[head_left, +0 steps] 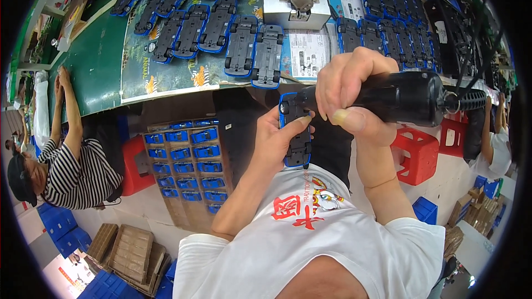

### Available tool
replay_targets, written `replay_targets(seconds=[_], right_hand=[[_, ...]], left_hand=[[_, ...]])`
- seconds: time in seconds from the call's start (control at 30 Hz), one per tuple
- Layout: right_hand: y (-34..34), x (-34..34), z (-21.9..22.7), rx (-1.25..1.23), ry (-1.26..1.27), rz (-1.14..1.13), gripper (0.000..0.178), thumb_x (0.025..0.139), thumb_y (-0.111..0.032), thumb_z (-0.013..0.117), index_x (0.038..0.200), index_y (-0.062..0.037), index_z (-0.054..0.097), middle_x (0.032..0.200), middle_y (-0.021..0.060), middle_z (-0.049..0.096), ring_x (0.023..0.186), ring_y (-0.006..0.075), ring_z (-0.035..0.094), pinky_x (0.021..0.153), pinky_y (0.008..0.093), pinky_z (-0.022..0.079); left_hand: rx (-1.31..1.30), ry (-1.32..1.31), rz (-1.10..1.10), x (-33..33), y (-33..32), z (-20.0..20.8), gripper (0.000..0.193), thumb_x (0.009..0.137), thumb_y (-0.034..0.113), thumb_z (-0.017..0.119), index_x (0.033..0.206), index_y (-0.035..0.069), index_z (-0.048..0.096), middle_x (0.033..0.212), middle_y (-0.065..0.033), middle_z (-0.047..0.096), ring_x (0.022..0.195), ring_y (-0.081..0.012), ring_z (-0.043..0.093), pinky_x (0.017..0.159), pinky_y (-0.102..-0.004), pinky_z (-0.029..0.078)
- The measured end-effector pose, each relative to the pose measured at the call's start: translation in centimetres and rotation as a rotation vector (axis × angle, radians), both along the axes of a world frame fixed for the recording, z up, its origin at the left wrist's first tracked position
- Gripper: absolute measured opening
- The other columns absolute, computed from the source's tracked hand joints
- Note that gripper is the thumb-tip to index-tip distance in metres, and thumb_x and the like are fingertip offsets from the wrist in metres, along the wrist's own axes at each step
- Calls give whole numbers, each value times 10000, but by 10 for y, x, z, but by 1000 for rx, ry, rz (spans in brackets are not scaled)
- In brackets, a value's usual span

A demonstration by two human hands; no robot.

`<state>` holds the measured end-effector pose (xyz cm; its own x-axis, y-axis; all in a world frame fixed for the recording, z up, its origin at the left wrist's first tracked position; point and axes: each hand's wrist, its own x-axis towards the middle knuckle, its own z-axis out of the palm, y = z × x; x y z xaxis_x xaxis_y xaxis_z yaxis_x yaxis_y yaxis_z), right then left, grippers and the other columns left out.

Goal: The person moves a plastic bin, carries a box of toy car chassis to a workbench, unloads the chassis onto the table, and drives screws into them using an electric screwdriver.

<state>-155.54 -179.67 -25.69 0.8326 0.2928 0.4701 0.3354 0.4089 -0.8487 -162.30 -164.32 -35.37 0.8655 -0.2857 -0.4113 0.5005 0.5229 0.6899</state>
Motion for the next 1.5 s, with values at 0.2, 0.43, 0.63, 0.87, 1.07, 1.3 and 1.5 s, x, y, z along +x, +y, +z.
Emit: replay_targets(seconds=[0.2, 0.43, 0.63, 0.87, 1.07, 1.3, 1.5], right_hand=[[1, 0, -2, -14, -30, -13, 261, 726, -124, 762, 808, -65, 522, 676, 63, 569, 513, 134, 519, 495, 278, 493], [5, 2, -7, -70, -74, 19, 256, 722, -80, 769, 822, -47, 535, 696, 75, 590, 533, 155, 544, 525, 286, 511], [-5, 24, 21, 331, -99, 45, 148, 822, -32, 719, 861, -16, 577, 750, 95, 577, 584, 152, 557, 578, 301, 484], [4, 152, -2, 540, -609, 29, 146, 881, -7, 714, 847, -35, 575, 681, 58, 601, 524, 123, 574, 533, 250, 493], [29, 108, 29, -57, -249, -528, 174, 855, -39, 768, 753, -44, 628, 605, -8, 604, 469, 67, 547, 460, 213, 426], [34, 100, 43, 11, 146, -300, 204, 863, -121, 785, 733, -39, 650, 583, 14, 602, 439, 108, 557, 432, 243, 426], [11, 10, 33, 219, -9, 248, 222, 970, -278, 574, 1012, -75, 494, 845, 42, 527, 598, 102, 512, 606, 266, 466]], left_hand=[[18, -23, 15, 3, 4, 0, 244, 879, 59, 729, 1116, 18, 686, 1022, -91, 729, 799, -148, 703, 700, -303, 594], [0, -12, 41, 0, 10, -10, 247, 871, 51, 730, 1110, 6, 686, 1010, -93, 729, 792, -153, 702, 697, -302, 588], [-90, 166, 185, -12, 35, -30, 446, 907, 80, 663, 1338, 31, 557, 1094, -140, 714, 877, -235, 717, 848, -434, 605], [-336, 135, 336, -37, 81, -26, 726, 828, -22, 612, 1507, 117, 398, 1241, -157, 627, 1057, -273, 676, 1006, -564, 528], [-225, 100, 284, -39, 98, -43, 840, 734, -89, 568, 1521, 128, 371, 1330, -177, 589, 1118, -312, 661, 890, -464, 604], [-311, 9, 547, -26, 110, -34, 828, 729, -124, 526, 1508, 128, 400, 1234, -152, 624, 983, -292, 681, 830, -473, 598], [-295, -21, 503, 8, 96, -9, 622, 752, -122, 579, 1340, 65, 503, 1197, -146, 628, 994, -301, 673, 832, -494, 592]])
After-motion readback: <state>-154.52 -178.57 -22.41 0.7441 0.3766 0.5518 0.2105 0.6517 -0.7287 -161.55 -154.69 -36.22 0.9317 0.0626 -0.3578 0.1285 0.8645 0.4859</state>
